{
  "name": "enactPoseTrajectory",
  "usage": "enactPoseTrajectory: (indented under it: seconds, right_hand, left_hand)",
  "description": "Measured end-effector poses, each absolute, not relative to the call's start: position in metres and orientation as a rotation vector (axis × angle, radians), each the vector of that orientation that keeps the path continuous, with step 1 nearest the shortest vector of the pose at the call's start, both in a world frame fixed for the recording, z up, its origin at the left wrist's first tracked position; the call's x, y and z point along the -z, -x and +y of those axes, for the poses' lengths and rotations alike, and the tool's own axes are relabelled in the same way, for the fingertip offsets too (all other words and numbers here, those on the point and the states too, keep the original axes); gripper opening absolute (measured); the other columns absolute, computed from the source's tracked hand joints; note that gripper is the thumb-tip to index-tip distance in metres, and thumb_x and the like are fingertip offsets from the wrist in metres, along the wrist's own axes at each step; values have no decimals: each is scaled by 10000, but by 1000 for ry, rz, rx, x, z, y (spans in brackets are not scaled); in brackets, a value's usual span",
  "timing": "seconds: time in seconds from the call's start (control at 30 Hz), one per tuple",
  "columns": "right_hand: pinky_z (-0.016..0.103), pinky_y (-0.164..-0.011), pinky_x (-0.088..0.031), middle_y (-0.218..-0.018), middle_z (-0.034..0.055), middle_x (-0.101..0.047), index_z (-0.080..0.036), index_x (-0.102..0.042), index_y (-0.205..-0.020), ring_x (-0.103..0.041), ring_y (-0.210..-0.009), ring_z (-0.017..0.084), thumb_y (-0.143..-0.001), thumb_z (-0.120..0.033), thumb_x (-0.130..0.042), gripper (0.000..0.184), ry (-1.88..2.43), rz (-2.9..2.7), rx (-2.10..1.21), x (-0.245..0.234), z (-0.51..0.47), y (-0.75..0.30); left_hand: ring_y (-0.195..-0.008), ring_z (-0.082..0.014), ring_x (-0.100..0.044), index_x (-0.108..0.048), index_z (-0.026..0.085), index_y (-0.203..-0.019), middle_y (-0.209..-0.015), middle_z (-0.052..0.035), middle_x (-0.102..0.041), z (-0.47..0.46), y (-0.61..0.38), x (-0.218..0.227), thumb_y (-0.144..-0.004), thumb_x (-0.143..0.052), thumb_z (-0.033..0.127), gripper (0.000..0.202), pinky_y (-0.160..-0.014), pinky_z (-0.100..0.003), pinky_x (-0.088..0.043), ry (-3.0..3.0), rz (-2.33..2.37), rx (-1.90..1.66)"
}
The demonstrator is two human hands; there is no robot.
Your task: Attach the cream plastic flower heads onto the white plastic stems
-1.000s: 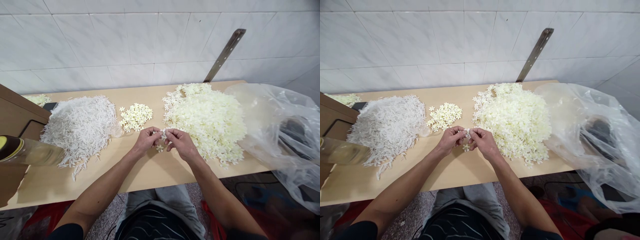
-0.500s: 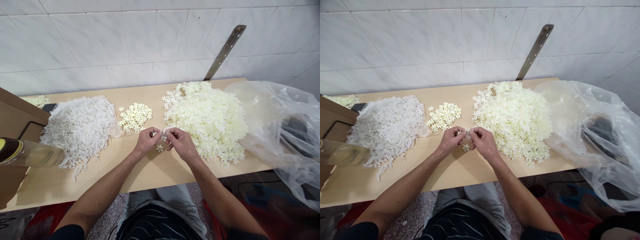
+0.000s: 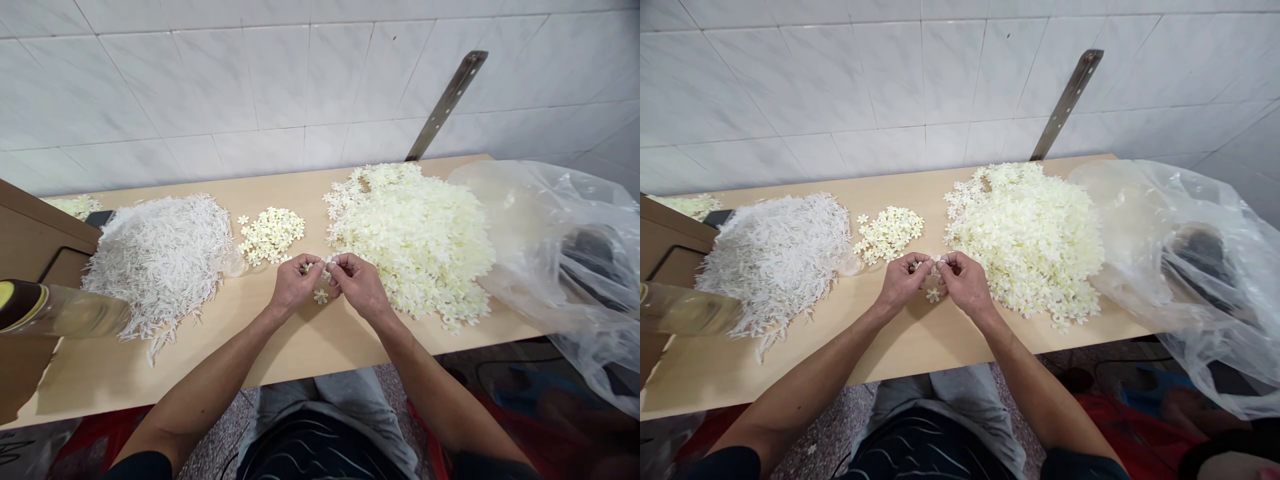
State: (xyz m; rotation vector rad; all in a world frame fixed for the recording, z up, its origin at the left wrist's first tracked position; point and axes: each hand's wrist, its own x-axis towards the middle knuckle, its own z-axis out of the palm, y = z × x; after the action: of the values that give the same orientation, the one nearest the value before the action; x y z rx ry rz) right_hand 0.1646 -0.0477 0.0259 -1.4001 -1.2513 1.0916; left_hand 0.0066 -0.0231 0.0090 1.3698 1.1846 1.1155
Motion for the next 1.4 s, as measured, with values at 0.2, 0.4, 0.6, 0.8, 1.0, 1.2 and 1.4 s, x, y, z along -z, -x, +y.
enactPoseTrajectory:
  seconds: [0.2, 0.4, 0.6, 0.8, 1.0, 1.2, 1.4]
  right_hand:
    - [308, -473, -597, -695, 20, -646, -206, -660, -907, -637, -601, 180, -833, -474, -696, 281, 1471, -1291, -937, -26, -45, -164]
    - [300, -484, -587, -746, 32, -668, -213, -650, -927, -636, -598, 175, -848, -478, -669, 277, 1500, -1304, -853, -26, -44, -159]
    - [270, -452, -533, -625, -14, -602, -210, -620, -899, -566, -516, 145, -846, -474, -674, 275, 1426, -1271, -930, -29, -43, -156]
    - [265, -450, -519, -596, -34, -580, -190, -642, -910, -542, -479, 124, -819, -504, -729, 338, 1313, -1171, -1150, -27, -39, -159]
    - [253, -441, -517, -631, -20, -583, -183, -669, -859, -545, -508, 121, -815, -491, -750, 321, 1259, -1150, -1261, -22, -37, -162]
    - [256, -466, -525, -650, -12, -605, -182, -667, -895, -582, -508, 125, -870, -492, -692, 312, 1339, -1268, -1127, -21, -39, -164]
    - [267, -454, -523, -639, -16, -609, -185, -635, -903, -591, -457, 131, -887, -467, -650, 283, 1410, -1334, -1037, -28, -43, -160]
  left_hand:
    - [-496, -101, -472, -748, 171, -903, -579, 22, -588, -23, -7, -10, -817, -693, 421, 269, -499, -220, -390, -1333, 1164, -1112]
    - [-483, -90, -478, -741, 164, -921, -630, 12, -612, -21, -6, -10, -820, -694, 463, 320, -471, -214, -390, -1276, 1113, -1122]
    - [-450, -78, -457, -708, 154, -874, -577, 23, -571, -21, -5, -16, -786, -739, 492, 350, -437, -201, -376, -1133, 1036, -1073]
    - [-427, -73, -445, -714, 153, -887, -540, 32, -555, -20, -4, -16, -749, -776, 508, 386, -422, -198, -355, -1141, 1040, -1082]
    - [-412, -70, -419, -680, 165, -824, -499, 41, -519, -19, -2, -16, -768, -752, 486, 334, -407, -195, -314, -1079, 1011, -1051]
    - [-409, -73, -421, -654, 166, -802, -485, 45, -511, -19, -2, -16, -746, -766, 480, 338, -397, -192, -291, -1053, 1027, -1038]
    - [-398, -67, -414, -656, 164, -799, -503, 44, -535, -20, -4, -15, -758, -755, 483, 336, -406, -197, -323, -1115, 1066, -1066]
